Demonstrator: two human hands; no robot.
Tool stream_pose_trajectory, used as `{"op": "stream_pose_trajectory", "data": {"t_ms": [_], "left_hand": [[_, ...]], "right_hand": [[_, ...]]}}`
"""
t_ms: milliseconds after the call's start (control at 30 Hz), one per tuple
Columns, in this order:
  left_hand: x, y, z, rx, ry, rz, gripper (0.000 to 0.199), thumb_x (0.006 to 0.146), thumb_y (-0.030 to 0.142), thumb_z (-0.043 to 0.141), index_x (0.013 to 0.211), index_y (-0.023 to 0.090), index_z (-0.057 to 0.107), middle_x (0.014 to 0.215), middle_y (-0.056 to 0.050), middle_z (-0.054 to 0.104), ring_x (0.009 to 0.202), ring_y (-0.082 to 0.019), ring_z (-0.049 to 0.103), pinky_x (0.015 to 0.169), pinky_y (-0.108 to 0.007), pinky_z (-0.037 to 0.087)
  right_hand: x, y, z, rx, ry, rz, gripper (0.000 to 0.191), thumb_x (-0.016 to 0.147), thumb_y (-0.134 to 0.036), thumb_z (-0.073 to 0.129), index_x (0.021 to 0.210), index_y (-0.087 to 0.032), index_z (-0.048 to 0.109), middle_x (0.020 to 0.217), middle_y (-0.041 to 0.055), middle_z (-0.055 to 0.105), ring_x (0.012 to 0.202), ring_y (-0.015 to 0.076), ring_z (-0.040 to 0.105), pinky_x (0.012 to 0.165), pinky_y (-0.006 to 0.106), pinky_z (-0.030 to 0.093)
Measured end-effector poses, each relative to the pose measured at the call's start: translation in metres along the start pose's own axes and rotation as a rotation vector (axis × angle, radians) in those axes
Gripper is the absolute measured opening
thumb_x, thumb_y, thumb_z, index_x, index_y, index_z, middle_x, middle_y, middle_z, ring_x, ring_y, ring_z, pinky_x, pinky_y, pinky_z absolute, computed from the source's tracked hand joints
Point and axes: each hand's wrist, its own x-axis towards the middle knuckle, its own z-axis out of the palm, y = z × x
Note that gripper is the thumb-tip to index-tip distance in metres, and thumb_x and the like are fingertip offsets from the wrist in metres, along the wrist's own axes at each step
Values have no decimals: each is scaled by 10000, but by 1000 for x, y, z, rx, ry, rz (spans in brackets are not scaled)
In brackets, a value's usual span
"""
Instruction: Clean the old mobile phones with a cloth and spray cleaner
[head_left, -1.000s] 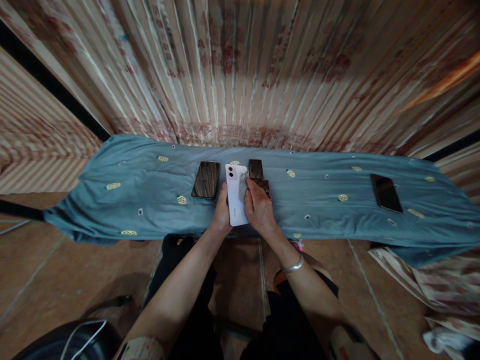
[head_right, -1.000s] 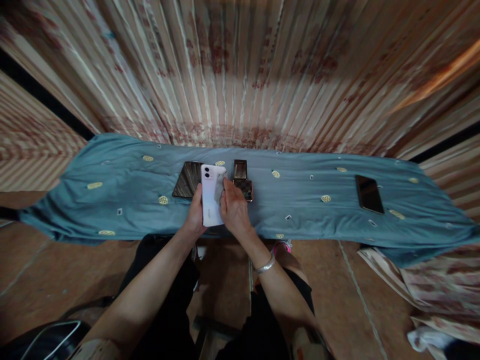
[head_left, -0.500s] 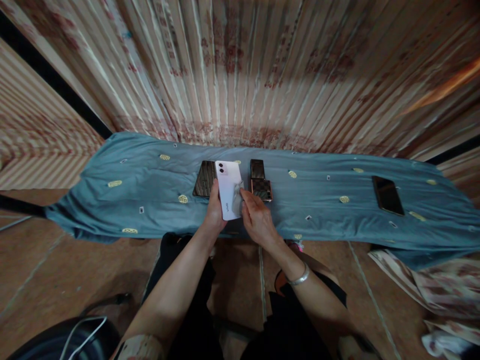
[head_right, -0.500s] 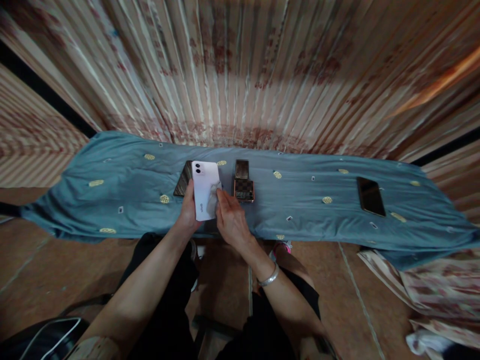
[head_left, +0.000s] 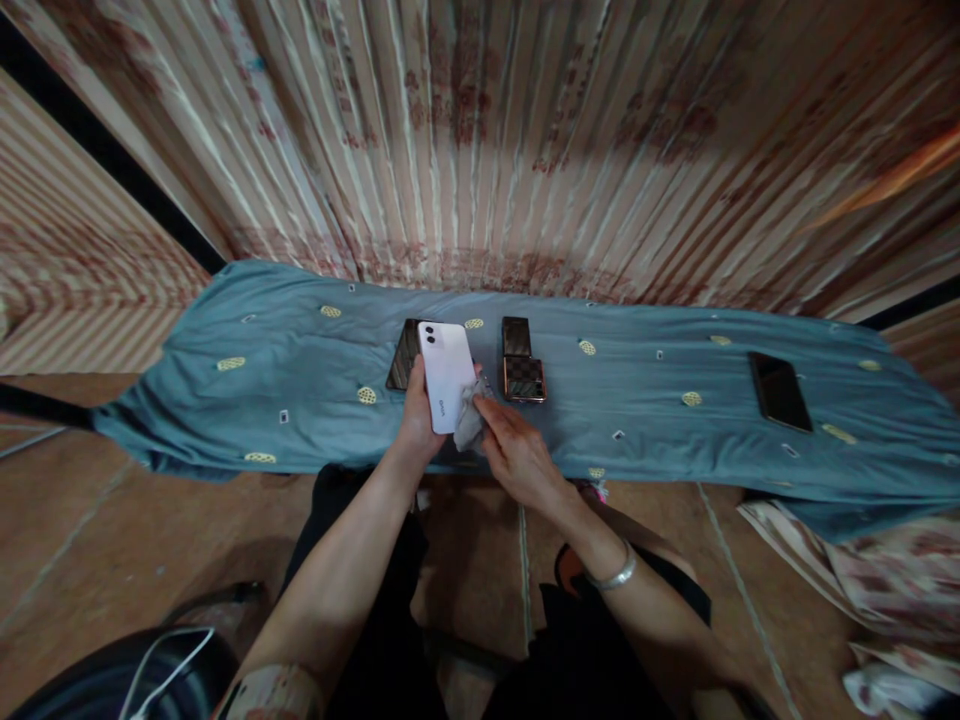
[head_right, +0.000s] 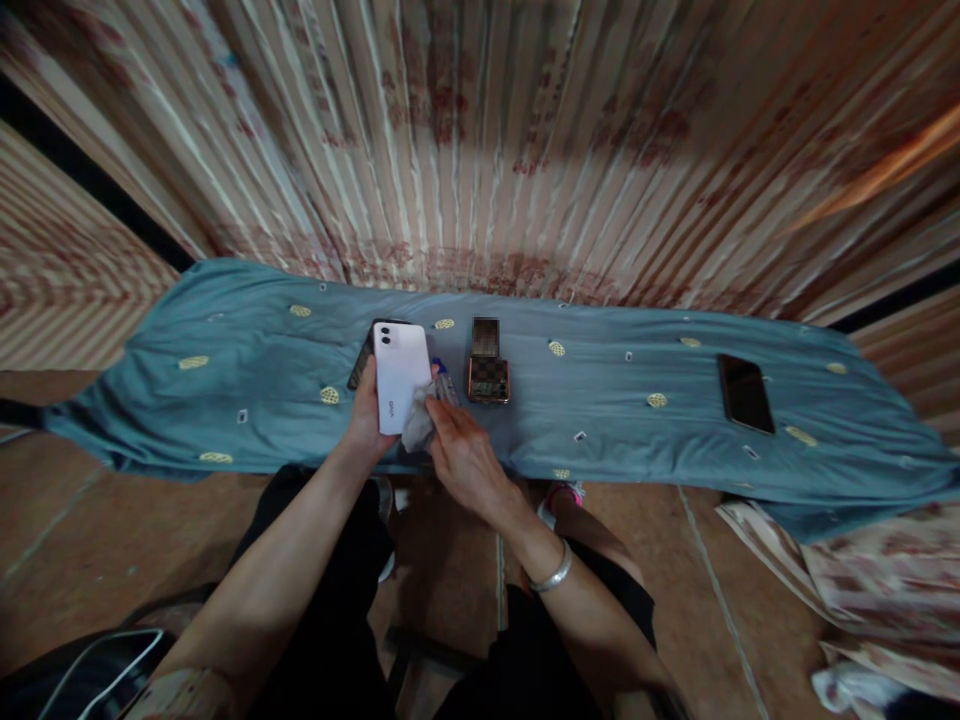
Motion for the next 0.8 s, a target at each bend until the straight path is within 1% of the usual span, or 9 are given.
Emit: {"op": "stream_pose_trajectory", "data": {"t_ms": [100,200,300,433,533,600,733,800], "left_hand": [[-1,2,1,18,20,9,647,1047,505,289,1427,68,576,926,-130,810,880,-244,777,883,-335,591],[-1,3,0,21,8,-6,675,1042,522,279,1443,57,559,984,-152,805,891,-253,774,897,-350,585],[1,2,-1,13,5,-12,704,1040,527,268,1457,29,537,1013,-174,798,880,-260,767,889,-357,581],[5,1,-5,13,-4,-40,742,1033,552,240,1434,9,549,973,-179,796,824,-260,756,843,-360,587],[7,0,-8,-8,-21,-73,736,1035,548,225,1397,13,579,897,-162,790,720,-238,740,756,-338,594],[9,0,-10,-20,-30,-96,732,1033,552,223,1371,23,599,860,-154,786,690,-237,733,706,-334,594],[10,-1,-11,-30,-35,-112,753,1027,571,240,1365,4,600,846,-158,784,708,-237,738,709,-321,598],[9,-3,-11,-33,-35,-130,756,1029,576,225,1353,15,614,822,-144,782,695,-229,739,694,-311,601]], "right_hand": [[1,2,-4,5,-16,-32,503,1004,-148,440,1500,-195,507,1339,137,698,1231,245,678,1055,434,587],[2,4,-7,-25,-11,-67,431,1033,-203,462,1452,-211,564,1286,122,728,1174,245,707,1018,426,609],[4,5,-7,-112,27,-94,363,1042,-219,476,1358,-193,653,1219,130,751,1105,253,725,990,428,619],[4,2,-5,-219,110,-145,308,1031,-198,508,1244,-149,725,1207,163,744,1107,269,700,1000,449,606],[4,-2,-3,-230,138,-178,296,1028,-182,514,1224,-152,733,1199,159,739,1108,261,682,996,445,604],[4,-3,-2,-215,141,-183,301,1026,-175,515,1240,-166,726,1205,152,734,1111,257,675,1004,451,597],[6,-6,-2,-187,155,-203,301,1023,-169,521,1247,-170,722,1202,146,733,1103,258,672,998,451,599],[7,-8,-1,-167,155,-215,296,1023,-181,528,1246,-170,722,1190,144,737,1100,257,670,990,442,603]]}}
